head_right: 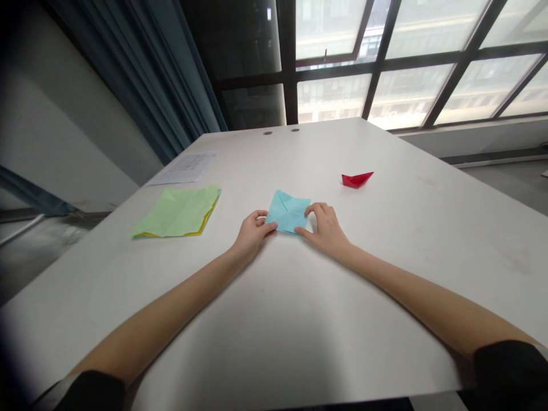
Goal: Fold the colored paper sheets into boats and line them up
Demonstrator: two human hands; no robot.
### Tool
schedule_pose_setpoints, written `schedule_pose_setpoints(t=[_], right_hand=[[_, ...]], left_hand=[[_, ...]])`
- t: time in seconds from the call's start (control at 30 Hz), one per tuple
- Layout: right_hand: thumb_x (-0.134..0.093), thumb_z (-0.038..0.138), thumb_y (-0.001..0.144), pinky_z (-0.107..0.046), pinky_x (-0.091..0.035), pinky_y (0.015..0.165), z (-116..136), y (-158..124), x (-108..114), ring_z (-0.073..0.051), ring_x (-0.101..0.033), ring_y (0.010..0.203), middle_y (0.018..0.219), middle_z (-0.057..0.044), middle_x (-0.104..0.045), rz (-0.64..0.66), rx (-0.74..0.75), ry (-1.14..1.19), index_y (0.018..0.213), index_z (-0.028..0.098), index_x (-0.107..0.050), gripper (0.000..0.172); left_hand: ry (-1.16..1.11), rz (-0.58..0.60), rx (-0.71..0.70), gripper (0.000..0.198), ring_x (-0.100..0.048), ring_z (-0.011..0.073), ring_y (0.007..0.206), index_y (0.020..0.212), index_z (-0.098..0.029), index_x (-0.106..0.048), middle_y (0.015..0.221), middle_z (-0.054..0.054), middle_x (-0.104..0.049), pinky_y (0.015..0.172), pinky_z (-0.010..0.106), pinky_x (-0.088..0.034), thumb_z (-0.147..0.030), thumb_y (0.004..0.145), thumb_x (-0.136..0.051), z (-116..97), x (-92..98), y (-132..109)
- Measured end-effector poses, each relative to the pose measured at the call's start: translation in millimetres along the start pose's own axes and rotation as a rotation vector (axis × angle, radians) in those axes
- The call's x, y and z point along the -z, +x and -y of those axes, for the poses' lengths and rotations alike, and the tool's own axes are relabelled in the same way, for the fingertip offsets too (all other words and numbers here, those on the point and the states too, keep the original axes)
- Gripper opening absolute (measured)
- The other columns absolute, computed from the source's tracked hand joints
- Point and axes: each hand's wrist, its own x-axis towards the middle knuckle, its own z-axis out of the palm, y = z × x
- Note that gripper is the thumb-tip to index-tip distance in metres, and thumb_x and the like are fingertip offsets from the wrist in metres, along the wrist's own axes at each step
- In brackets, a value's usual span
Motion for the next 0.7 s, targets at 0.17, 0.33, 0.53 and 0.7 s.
schedule_pose_setpoints(t=[0.17,0.33,0.53,0.7], right_hand=[[-0.063,0.046,0.07,-0.036,-0.047,0.062,2.8,-1.0,-3.1,-0.02,-0.057,0.073,0.095,-0.009,-0.061,0.093,-0.284,0.307,0.125,0.021,-0.028,0.07],[-0.066,0.043,0.067,-0.029,-0.046,0.054,7.4,5.9,0.3,-0.015,-0.056,0.057,0.069,0.0,-0.062,0.106,-0.396,0.591,0.106,0.019,-0.047,0.05],[-0.057,0.027,0.076,-0.035,-0.047,0.072,-0.6,10.0,17.1,-0.019,-0.06,0.074,0.08,-0.005,-0.065,-0.158,-0.074,0.128,0.083,0.019,-0.06,0.012],[-0.045,0.018,0.084,-0.034,-0.045,0.072,-8.0,7.4,21.7,-0.02,-0.058,0.076,0.083,-0.009,-0.065,0.032,0.336,-0.294,0.09,0.019,-0.065,0.021]], left_hand=[[-0.074,0.006,-0.009,0.031,-0.06,0.0101,0.064,0.086,-0.018,-0.045,0.076,-0.001,-0.062,0.064,0.025,-0.05,-0.012,0.063,-0.065,-6.3,-3.2,-4.8],[-0.027,0.011,-0.021,0.032,-0.06,0.011,0.068,0.09,-0.018,-0.045,0.079,0.0,-0.061,0.063,0.025,-0.05,-0.013,0.064,-0.063,-5.7,-2.4,-6.4],[0.175,-0.12,-0.162,0.03,-0.056,0.009,0.069,0.095,-0.018,-0.047,0.083,0.0,-0.057,0.063,0.022,-0.046,-0.012,0.068,-0.056,4.4,5.8,3.6],[0.428,-0.118,-0.358,0.017,-0.055,0.0114,0.075,0.089,-0.017,-0.053,0.082,0.002,-0.058,0.069,0.025,-0.045,-0.016,0.072,-0.052,7.6,9.9,5.8]])
